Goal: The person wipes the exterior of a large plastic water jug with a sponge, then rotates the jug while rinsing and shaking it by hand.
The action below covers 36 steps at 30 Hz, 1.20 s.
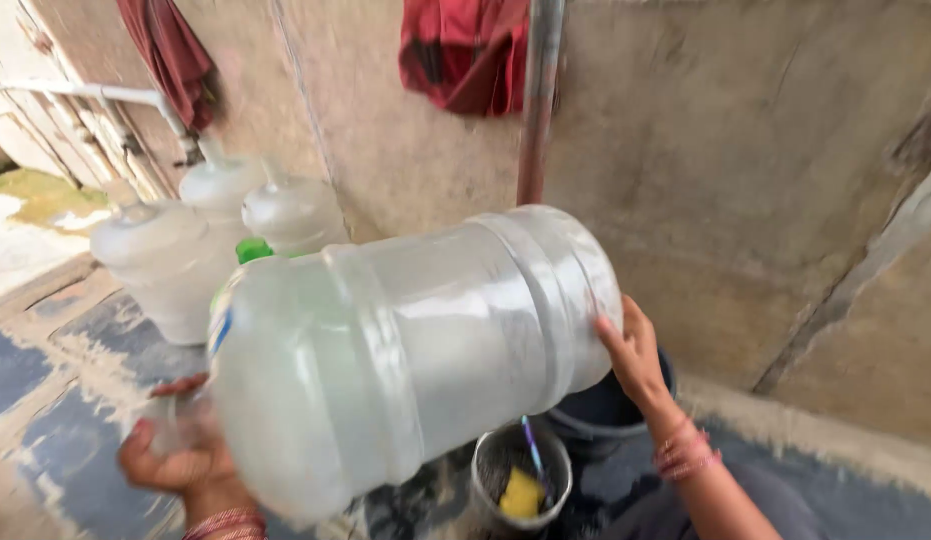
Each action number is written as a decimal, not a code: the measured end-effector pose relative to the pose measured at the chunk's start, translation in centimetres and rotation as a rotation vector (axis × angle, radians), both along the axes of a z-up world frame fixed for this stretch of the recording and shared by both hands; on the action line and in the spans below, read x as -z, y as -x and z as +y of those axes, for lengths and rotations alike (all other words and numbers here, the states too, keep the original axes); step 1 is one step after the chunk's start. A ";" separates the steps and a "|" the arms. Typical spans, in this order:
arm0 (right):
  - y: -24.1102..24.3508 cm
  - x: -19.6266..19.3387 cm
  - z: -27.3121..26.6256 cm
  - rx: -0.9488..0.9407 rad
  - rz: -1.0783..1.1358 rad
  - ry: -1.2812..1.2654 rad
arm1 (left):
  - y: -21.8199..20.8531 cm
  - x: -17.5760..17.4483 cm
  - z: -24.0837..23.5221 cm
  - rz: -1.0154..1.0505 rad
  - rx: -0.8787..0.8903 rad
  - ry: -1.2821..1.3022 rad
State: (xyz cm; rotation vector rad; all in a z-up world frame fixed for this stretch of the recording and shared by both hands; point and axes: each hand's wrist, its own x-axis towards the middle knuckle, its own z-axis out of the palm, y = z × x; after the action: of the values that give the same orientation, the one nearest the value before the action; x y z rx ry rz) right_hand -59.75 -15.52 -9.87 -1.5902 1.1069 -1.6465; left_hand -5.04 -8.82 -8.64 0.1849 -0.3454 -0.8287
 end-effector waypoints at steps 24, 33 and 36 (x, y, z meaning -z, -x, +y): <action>0.4 4.1 -2.5 -0.035 -0.067 -0.097 | 3.0 -1.7 -1.2 0.022 0.017 0.123; -0.9 6.9 -2.9 0.039 -0.103 -0.582 | 1.9 0.8 -3.4 -0.080 -0.020 -0.321; 1.0 1.6 -2.9 -0.251 -0.416 -0.308 | 2.1 -2.6 -0.9 -0.261 0.121 0.351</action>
State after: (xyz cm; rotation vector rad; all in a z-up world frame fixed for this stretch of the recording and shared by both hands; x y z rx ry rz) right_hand -60.73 -18.44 -11.43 -1.0786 0.8535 -1.4669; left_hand -7.13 -9.77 -6.01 -0.0581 -0.7462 -0.8506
